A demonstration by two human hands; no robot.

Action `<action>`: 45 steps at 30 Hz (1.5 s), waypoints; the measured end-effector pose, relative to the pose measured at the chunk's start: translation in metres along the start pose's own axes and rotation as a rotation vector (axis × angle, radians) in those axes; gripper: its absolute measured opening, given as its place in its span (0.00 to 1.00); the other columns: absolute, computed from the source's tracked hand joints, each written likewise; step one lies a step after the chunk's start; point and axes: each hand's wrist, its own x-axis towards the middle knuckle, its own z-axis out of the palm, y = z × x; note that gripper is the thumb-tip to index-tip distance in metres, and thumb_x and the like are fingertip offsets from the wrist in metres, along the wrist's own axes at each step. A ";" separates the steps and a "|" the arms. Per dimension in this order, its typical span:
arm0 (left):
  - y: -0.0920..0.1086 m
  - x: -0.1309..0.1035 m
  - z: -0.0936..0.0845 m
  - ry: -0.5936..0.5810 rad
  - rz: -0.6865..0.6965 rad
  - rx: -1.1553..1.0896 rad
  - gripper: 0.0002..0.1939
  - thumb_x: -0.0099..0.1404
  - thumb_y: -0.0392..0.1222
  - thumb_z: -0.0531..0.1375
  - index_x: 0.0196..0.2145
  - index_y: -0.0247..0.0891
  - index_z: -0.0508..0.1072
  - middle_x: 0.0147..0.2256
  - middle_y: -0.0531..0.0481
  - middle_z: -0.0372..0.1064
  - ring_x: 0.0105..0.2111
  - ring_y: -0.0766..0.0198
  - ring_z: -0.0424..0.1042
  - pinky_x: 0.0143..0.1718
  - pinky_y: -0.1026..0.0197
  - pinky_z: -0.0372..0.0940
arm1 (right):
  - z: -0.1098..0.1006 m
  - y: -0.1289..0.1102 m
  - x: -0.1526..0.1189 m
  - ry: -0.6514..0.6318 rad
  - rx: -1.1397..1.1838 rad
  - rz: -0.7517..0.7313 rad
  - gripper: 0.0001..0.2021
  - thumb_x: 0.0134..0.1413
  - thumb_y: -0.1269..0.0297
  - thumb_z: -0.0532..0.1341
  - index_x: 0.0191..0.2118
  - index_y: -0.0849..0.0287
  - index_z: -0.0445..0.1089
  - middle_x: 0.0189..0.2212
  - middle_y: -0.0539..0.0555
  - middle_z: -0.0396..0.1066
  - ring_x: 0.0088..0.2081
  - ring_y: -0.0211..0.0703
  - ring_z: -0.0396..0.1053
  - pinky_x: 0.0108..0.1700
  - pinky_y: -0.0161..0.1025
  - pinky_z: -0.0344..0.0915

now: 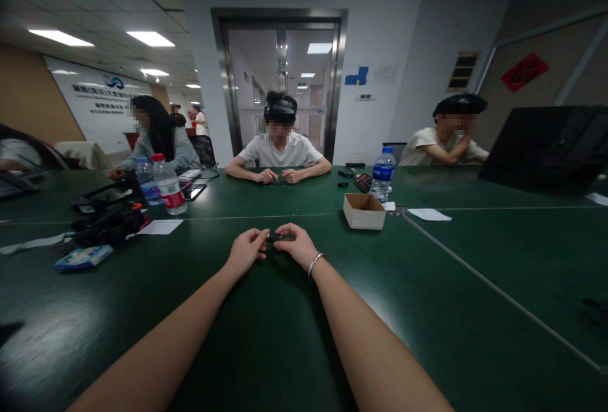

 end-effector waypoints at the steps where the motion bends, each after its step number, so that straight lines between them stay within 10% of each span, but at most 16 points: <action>1: -0.001 0.001 0.000 -0.001 -0.005 0.011 0.20 0.57 0.56 0.57 0.29 0.33 0.70 0.23 0.50 0.65 0.21 0.67 0.67 0.18 0.67 0.67 | 0.000 0.000 0.000 0.002 -0.014 -0.003 0.16 0.31 0.73 0.67 0.33 0.60 0.68 0.32 0.49 0.68 0.28 0.35 0.67 0.31 0.32 0.64; 10: 0.005 -0.004 -0.002 -0.085 0.088 -0.191 0.17 0.59 0.43 0.59 0.46 0.40 0.67 0.45 0.43 0.65 0.37 0.63 0.70 0.26 0.68 0.70 | -0.001 0.003 0.002 0.011 0.065 0.041 0.17 0.31 0.72 0.67 0.35 0.61 0.69 0.33 0.51 0.69 0.28 0.36 0.68 0.32 0.34 0.66; 35: 0.005 -0.009 -0.003 0.095 0.030 -0.028 0.15 0.56 0.47 0.60 0.37 0.35 0.67 0.35 0.46 0.69 0.22 0.68 0.70 0.19 0.69 0.64 | 0.037 0.005 -0.010 0.097 -0.555 -0.199 0.18 0.38 0.72 0.66 0.38 0.56 0.62 0.30 0.50 0.66 0.35 0.44 0.64 0.38 0.41 0.61; 45: 0.020 -0.066 -0.097 0.080 -0.167 0.204 0.21 0.49 0.54 0.63 0.35 0.38 0.66 0.32 0.49 0.69 0.24 0.63 0.71 0.21 0.66 0.65 | 0.027 -0.002 -0.017 0.011 -0.623 -0.035 0.24 0.44 0.69 0.65 0.49 0.55 0.60 0.34 0.50 0.65 0.39 0.44 0.64 0.42 0.41 0.62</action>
